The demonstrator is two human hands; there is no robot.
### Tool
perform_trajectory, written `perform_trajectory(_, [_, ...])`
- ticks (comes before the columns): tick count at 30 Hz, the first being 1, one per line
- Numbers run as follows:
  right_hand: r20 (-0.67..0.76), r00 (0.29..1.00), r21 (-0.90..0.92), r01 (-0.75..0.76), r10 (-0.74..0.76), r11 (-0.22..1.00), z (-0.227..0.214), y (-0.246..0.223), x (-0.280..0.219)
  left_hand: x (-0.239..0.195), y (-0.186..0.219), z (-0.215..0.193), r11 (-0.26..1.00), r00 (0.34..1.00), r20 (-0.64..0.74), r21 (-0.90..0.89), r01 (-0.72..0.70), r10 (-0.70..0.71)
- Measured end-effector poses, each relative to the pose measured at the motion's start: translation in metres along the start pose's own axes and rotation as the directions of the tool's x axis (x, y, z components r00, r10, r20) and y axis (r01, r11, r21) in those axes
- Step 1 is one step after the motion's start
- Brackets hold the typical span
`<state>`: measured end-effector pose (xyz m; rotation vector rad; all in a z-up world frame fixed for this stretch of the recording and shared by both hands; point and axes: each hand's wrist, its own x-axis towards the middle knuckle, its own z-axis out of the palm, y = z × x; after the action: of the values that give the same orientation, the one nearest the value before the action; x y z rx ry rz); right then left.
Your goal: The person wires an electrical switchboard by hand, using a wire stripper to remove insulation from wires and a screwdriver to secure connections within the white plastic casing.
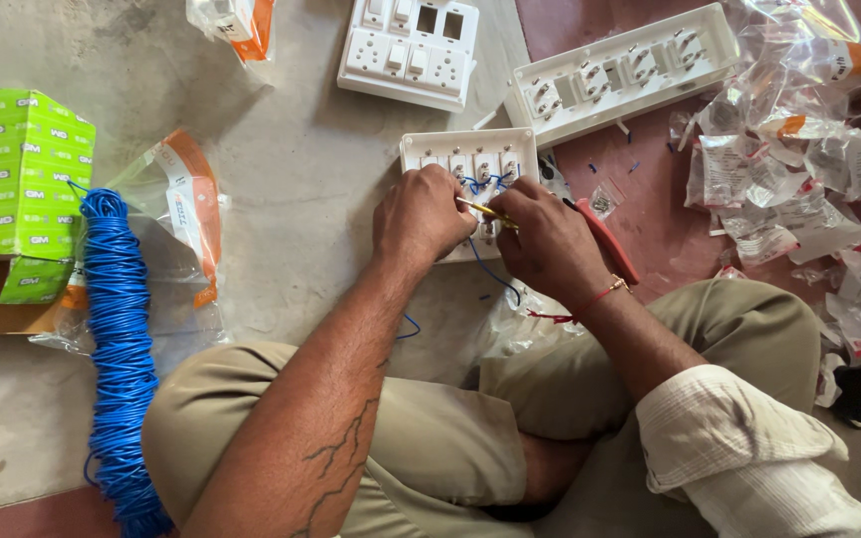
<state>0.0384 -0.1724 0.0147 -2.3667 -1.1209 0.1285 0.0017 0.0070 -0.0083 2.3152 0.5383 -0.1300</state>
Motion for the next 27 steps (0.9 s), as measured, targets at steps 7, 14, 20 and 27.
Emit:
perform_trajectory(7, [-0.068,0.995,0.079,-0.063,0.069,0.995,-0.007,-0.011,0.004,-0.002,0.002,-0.005,1.000,0.998,0.065,0.001,0.017,-0.017])
perform_trajectory(14, [0.004,1.000,-0.038,-0.026,0.026,0.999,-0.005,-0.012,0.004,-0.002,0.003,-0.006,1.000,1.000,0.025,-0.005,0.002,-0.002])
perform_trajectory(20, [-0.057,0.998,0.087,-0.010,0.015,0.996,-0.005,-0.011,0.002,-0.003,0.005,-0.009,0.999,0.996,0.081,0.032,0.018,-0.021])
perform_trajectory(27, [-0.038,0.996,-0.080,-0.085,0.082,0.993,0.006,-0.008,0.001,-0.002,0.003,-0.006,1.000,0.999,0.046,0.016,0.007,-0.007])
